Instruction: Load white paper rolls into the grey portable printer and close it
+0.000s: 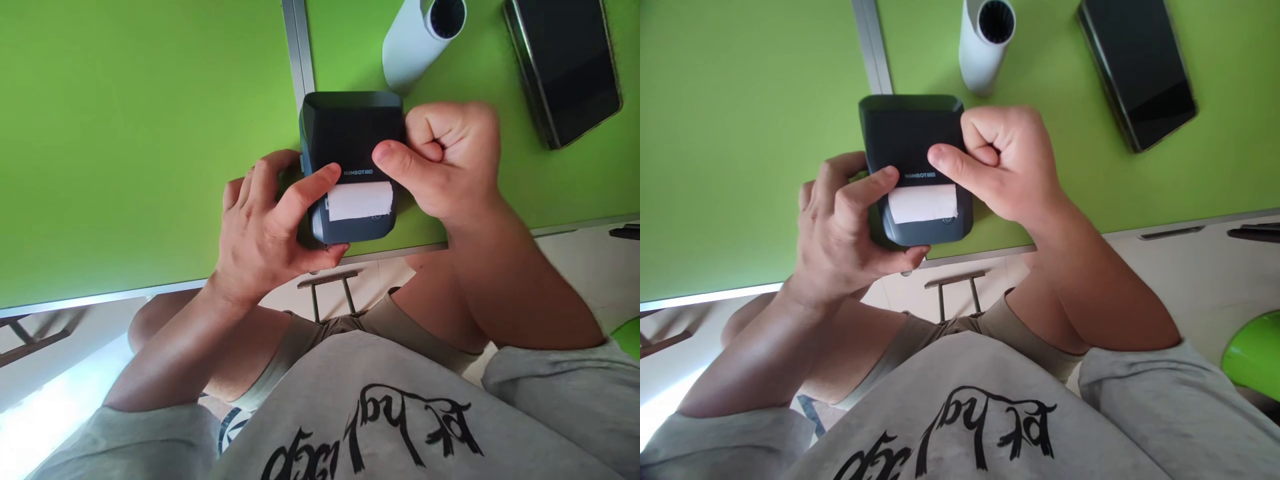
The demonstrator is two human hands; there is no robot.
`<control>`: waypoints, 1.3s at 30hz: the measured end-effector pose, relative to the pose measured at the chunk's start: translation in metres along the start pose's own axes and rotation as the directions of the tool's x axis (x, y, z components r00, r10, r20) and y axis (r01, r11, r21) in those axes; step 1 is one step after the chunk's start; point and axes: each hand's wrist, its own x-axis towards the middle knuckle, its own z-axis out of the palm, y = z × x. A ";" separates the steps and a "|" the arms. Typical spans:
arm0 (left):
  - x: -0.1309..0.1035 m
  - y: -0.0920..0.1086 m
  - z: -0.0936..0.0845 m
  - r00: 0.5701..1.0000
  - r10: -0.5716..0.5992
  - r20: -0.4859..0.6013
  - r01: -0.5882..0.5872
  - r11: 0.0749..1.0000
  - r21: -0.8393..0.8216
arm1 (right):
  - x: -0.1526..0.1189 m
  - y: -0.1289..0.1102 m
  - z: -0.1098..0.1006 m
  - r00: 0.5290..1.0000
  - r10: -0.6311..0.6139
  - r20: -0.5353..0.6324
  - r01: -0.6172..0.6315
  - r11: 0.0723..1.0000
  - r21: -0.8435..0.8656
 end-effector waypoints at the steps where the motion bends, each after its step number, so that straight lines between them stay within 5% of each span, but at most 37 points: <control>1: 0.000 0.000 0.000 1.000 -0.013 0.012 0.013 1.000 0.004 | 0.000 0.000 0.000 1.000 -0.008 -0.002 0.008 1.000 0.011; 15: 0.002 0.003 -0.002 0.996 -0.072 0.046 0.074 0.997 -0.039 | -0.003 -0.001 0.009 0.989 -0.098 -0.112 0.099 0.995 -0.001; 24: 0.003 0.004 -0.003 0.996 -0.075 0.049 0.079 0.993 -0.085 | 0.001 -0.001 0.001 0.986 -0.166 -0.009 0.166 0.983 0.073; 32: 0.003 0.003 -0.001 0.999 -0.010 -0.041 0.008 0.998 -0.065 | 0.000 -0.002 -0.001 0.992 -0.127 0.014 0.127 0.992 0.019; 39: 0.003 0.003 -0.002 0.999 -0.039 -0.004 0.039 0.997 -0.059 | -0.001 -0.001 0.002 0.984 -0.179 -0.016 0.179 0.984 0.022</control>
